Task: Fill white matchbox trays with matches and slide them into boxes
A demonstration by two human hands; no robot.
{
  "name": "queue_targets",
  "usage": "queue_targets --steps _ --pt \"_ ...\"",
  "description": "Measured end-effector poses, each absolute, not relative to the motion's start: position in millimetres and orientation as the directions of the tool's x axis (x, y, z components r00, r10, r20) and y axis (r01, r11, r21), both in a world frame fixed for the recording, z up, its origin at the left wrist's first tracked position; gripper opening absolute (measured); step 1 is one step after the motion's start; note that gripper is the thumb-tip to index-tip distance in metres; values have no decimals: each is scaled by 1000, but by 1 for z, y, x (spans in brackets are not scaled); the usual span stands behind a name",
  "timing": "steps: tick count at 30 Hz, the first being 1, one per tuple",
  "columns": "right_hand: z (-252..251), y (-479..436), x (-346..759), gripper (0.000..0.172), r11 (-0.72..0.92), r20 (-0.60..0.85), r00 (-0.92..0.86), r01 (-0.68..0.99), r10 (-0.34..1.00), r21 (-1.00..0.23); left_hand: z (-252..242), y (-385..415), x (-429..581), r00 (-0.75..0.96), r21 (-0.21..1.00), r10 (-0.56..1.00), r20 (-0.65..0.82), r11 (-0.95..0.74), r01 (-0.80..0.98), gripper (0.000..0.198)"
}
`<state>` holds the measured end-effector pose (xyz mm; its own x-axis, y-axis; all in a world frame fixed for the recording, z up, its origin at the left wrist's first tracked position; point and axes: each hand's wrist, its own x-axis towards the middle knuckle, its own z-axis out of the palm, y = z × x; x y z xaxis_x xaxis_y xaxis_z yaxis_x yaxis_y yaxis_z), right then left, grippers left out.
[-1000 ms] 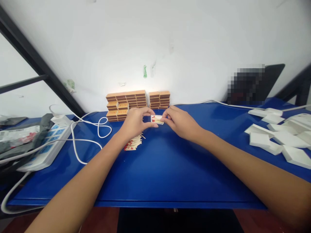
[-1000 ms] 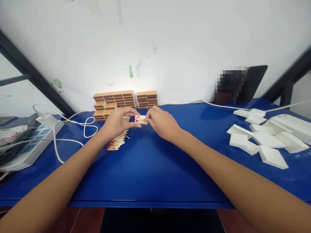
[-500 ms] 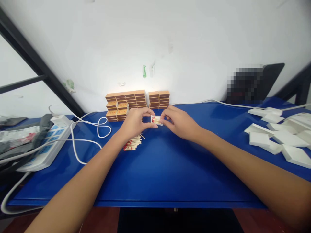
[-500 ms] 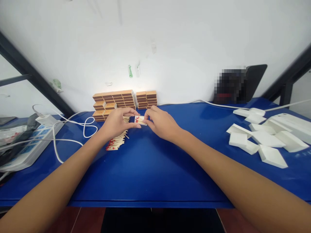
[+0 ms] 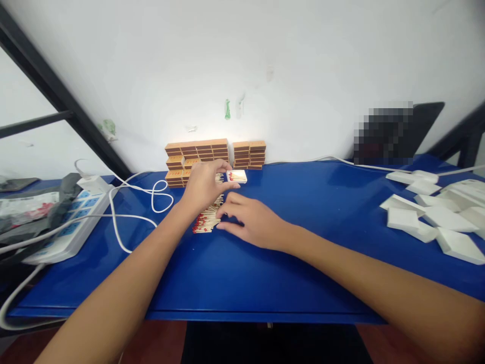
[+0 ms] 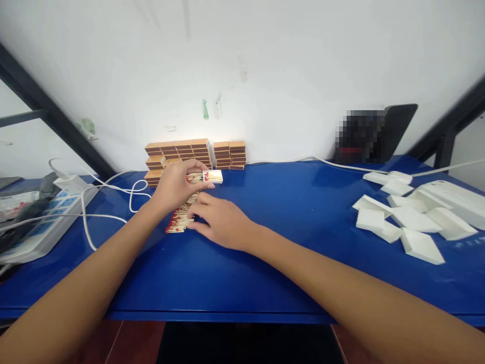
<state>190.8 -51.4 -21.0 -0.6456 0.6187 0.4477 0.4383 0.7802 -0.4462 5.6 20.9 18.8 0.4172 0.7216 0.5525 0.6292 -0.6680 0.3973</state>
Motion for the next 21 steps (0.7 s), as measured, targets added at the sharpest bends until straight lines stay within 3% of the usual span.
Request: queue_targets --steps 5,15,21 --pt "-27 -55 174 12 807 381 -717 462 584 -367 20 20 6 409 403 721 559 -667 626 31" --pt "-23 -57 178 11 760 283 -712 545 642 -354 19 21 6 428 426 739 520 -659 620 34" --pt "-7 -56 208 13 708 255 -689 521 679 -477 17 21 7 471 367 722 507 -675 640 34"
